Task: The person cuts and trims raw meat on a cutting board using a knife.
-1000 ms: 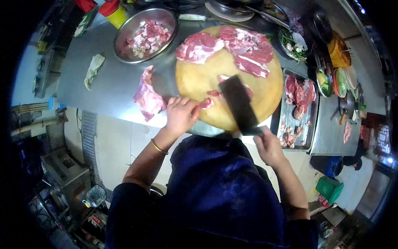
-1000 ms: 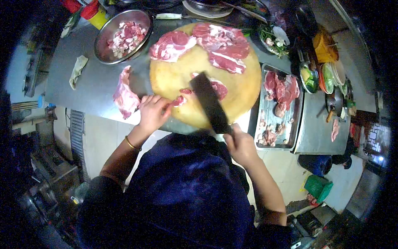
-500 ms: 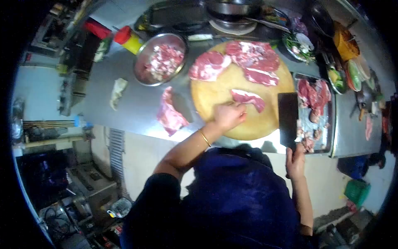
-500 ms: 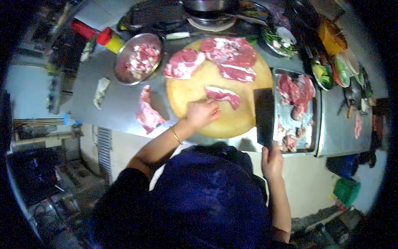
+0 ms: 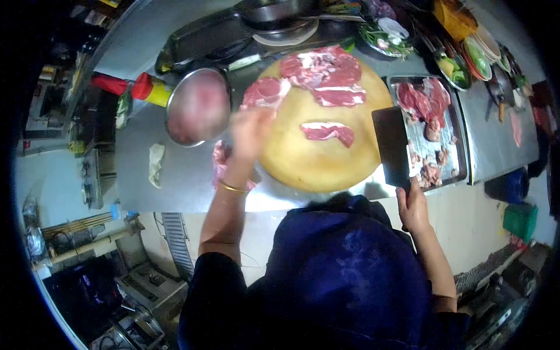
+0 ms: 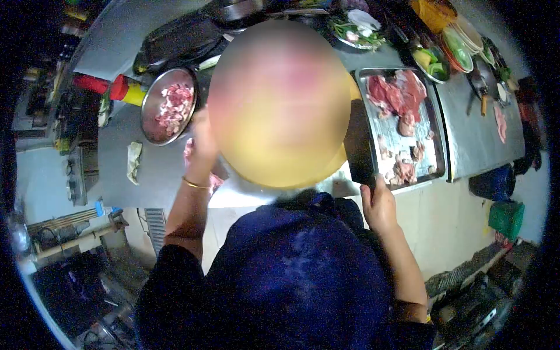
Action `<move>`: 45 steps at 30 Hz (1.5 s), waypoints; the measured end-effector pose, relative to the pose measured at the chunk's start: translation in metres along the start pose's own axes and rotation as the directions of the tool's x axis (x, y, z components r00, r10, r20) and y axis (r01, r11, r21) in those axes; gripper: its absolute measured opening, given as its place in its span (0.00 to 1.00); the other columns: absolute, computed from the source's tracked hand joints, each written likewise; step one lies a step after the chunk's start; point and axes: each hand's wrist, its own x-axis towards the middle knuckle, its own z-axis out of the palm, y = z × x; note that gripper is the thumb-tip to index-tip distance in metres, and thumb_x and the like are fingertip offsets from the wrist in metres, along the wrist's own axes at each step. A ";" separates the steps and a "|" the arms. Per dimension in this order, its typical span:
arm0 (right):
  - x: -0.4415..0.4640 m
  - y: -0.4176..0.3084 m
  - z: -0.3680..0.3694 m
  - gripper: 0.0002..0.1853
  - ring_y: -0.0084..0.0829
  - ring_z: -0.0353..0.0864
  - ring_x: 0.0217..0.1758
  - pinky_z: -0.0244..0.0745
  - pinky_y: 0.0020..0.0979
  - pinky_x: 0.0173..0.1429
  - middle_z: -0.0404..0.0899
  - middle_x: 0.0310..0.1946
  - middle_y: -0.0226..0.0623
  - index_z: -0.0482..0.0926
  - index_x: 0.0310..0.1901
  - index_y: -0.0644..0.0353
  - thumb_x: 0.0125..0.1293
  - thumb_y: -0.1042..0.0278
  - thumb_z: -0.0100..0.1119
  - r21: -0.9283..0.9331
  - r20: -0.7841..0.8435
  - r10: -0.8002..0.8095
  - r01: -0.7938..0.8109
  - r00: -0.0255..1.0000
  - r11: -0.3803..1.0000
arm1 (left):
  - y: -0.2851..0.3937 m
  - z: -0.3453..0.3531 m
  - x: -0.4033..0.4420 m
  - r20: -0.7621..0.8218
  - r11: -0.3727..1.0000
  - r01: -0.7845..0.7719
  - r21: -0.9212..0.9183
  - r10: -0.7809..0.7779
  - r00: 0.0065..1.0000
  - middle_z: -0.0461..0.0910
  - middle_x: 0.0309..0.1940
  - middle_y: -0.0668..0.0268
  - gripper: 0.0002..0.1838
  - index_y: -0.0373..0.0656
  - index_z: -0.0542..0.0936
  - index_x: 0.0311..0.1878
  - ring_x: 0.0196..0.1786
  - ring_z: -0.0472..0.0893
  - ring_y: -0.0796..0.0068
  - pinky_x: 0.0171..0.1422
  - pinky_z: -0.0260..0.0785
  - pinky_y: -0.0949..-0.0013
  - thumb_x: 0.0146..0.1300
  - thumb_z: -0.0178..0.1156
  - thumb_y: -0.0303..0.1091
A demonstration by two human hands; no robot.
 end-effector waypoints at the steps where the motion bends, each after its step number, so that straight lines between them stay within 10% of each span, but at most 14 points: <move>1: 0.002 0.000 -0.002 0.19 0.63 0.82 0.39 0.75 0.53 0.42 0.81 0.33 0.64 0.70 0.57 0.68 0.71 0.66 0.59 -0.044 0.038 0.032 -0.031 0.999 0.999 | 0.029 0.026 0.006 0.080 1.000 -0.022 0.022 0.020 0.997 0.86 0.43 0.55 0.13 0.42 0.84 0.50 0.47 0.84 0.55 0.53 0.75 0.57 0.63 0.64 0.34; 7: 0.004 0.003 -0.002 0.18 0.62 0.82 0.38 0.76 0.53 0.41 0.81 0.32 0.63 0.71 0.56 0.68 0.71 0.65 0.59 -0.041 0.048 0.035 -0.033 0.998 0.999 | 0.092 0.099 0.025 0.390 0.974 -0.160 0.159 0.087 0.917 0.85 0.40 0.57 0.19 0.43 0.83 0.52 0.47 0.84 0.53 0.52 0.74 0.53 0.60 0.67 0.40; 10: 0.003 0.004 -0.001 0.18 0.61 0.82 0.34 0.76 0.52 0.38 0.80 0.30 0.61 0.71 0.56 0.67 0.71 0.65 0.59 -0.039 0.011 -0.010 0.011 1.000 0.999 | 0.095 0.101 0.037 0.749 0.989 -0.081 0.126 -0.042 0.661 0.84 0.40 0.58 0.20 0.43 0.82 0.52 0.45 0.84 0.56 0.52 0.75 0.52 0.59 0.69 0.41; 13: 0.002 0.009 0.001 0.17 0.61 0.82 0.33 0.75 0.52 0.37 0.80 0.28 0.60 0.71 0.55 0.66 0.71 0.65 0.60 -0.028 0.021 0.024 -0.024 0.999 0.999 | 0.089 0.099 0.039 0.841 0.937 0.343 -0.059 -0.139 0.523 0.83 0.41 0.62 0.17 0.43 0.81 0.53 0.44 0.84 0.62 0.50 0.76 0.55 0.63 0.66 0.38; 15: 0.003 0.008 -0.002 0.17 0.61 0.82 0.32 0.75 0.52 0.37 0.80 0.27 0.60 0.71 0.54 0.66 0.71 0.65 0.60 0.000 0.041 0.056 -0.056 0.998 0.998 | 0.075 0.089 0.030 0.783 0.466 0.769 -0.438 -0.222 0.581 0.83 0.41 0.64 0.15 0.42 0.80 0.53 0.42 0.84 0.65 0.49 0.78 0.58 0.66 0.65 0.36; 16: 0.004 0.013 -0.001 0.17 0.61 0.82 0.32 0.75 0.52 0.37 0.80 0.27 0.60 0.71 0.54 0.66 0.71 0.64 0.60 0.016 0.023 0.030 -0.030 0.999 0.999 | 0.071 0.081 0.027 0.760 0.118 0.808 -0.578 -0.284 0.585 0.83 0.42 0.65 0.14 0.41 0.79 0.53 0.41 0.84 0.67 0.49 0.78 0.59 0.67 0.64 0.35; 19: 0.007 0.024 0.003 0.17 0.61 0.82 0.32 0.75 0.52 0.37 0.80 0.27 0.60 0.71 0.54 0.66 0.71 0.64 0.60 0.035 0.008 -0.030 0.029 1.000 0.999 | 0.065 0.055 0.018 0.715 -0.371 0.626 -0.685 -0.507 0.482 0.83 0.42 0.66 0.10 0.39 0.79 0.49 0.43 0.84 0.71 0.47 0.78 0.64 0.67 0.64 0.29; 23: 0.012 0.029 -0.004 0.17 0.60 0.81 0.33 0.74 0.50 0.38 0.79 0.28 0.59 0.69 0.54 0.69 0.71 0.67 0.59 0.027 0.067 -0.032 0.030 0.997 0.999 | 0.067 0.032 -0.004 0.290 0.055 0.433 -0.900 -0.665 0.688 0.84 0.48 0.61 0.08 0.38 0.80 0.48 0.51 0.83 0.70 0.57 0.77 0.64 0.67 0.63 0.28; 26: 0.018 0.030 -0.008 0.17 0.61 0.80 0.32 0.74 0.51 0.37 0.79 0.27 0.59 0.70 0.53 0.68 0.71 0.66 0.59 0.066 0.090 -0.037 0.031 0.995 0.997 | 0.103 0.032 -0.022 -0.182 0.877 0.316 -0.362 -0.399 0.899 0.85 0.51 0.57 0.09 0.39 0.81 0.49 0.56 0.84 0.61 0.62 0.75 0.58 0.67 0.64 0.28; 27: 0.021 0.029 -0.010 0.17 0.62 0.80 0.31 0.74 0.52 0.36 0.79 0.27 0.60 0.71 0.53 0.67 0.71 0.65 0.60 0.084 0.096 -0.045 0.037 0.994 0.996 | 0.097 0.038 -0.037 -0.045 0.932 0.280 -0.229 -0.297 0.954 0.80 0.59 0.54 0.16 0.45 0.81 0.55 0.64 0.77 0.55 0.69 0.68 0.52 0.66 0.65 0.36; 32: 0.027 0.028 -0.021 0.15 0.61 0.80 0.32 0.74 0.51 0.37 0.80 0.29 0.60 0.70 0.51 0.67 0.71 0.67 0.60 0.033 0.127 -0.118 0.115 0.985 0.993 | 0.051 0.098 -0.107 0.332 0.976 0.138 0.169 -0.188 0.924 0.60 0.77 0.51 0.32 0.63 0.77 0.69 0.82 0.53 0.48 0.82 0.39 0.38 0.60 0.67 0.56; 37: 0.041 0.006 -0.035 0.15 0.52 0.79 0.30 0.73 0.46 0.37 0.78 0.27 0.52 0.72 0.51 0.66 0.69 0.67 0.62 -0.036 0.196 -0.206 0.217 0.959 0.976 | 0.098 0.041 -0.064 0.204 0.972 -0.015 0.236 -0.034 0.978 0.70 0.71 0.60 0.25 0.54 0.81 0.64 0.77 0.62 0.50 0.81 0.46 0.38 0.65 0.65 0.50; 41: 0.065 -0.032 -0.030 0.15 0.54 0.83 0.32 0.77 0.47 0.35 0.81 0.27 0.50 0.73 0.50 0.61 0.66 0.67 0.64 -0.162 0.312 -0.380 0.443 0.871 0.882 | 0.050 0.042 -0.064 0.076 0.962 0.273 0.025 -0.274 0.959 0.78 0.61 0.62 0.21 0.55 0.83 0.59 0.70 0.71 0.54 0.80 0.49 0.39 0.64 0.65 0.46; 45: 0.082 -0.062 -0.034 0.16 0.52 0.84 0.31 0.78 0.49 0.35 0.82 0.27 0.48 0.72 0.49 0.58 0.66 0.62 0.64 -0.204 0.522 -0.401 0.566 0.753 0.799 | 0.046 0.027 -0.058 0.095 0.892 0.192 0.410 -0.251 0.963 0.80 0.56 0.63 0.20 0.53 0.83 0.58 0.63 0.75 0.58 0.77 0.55 0.41 0.64 0.65 0.45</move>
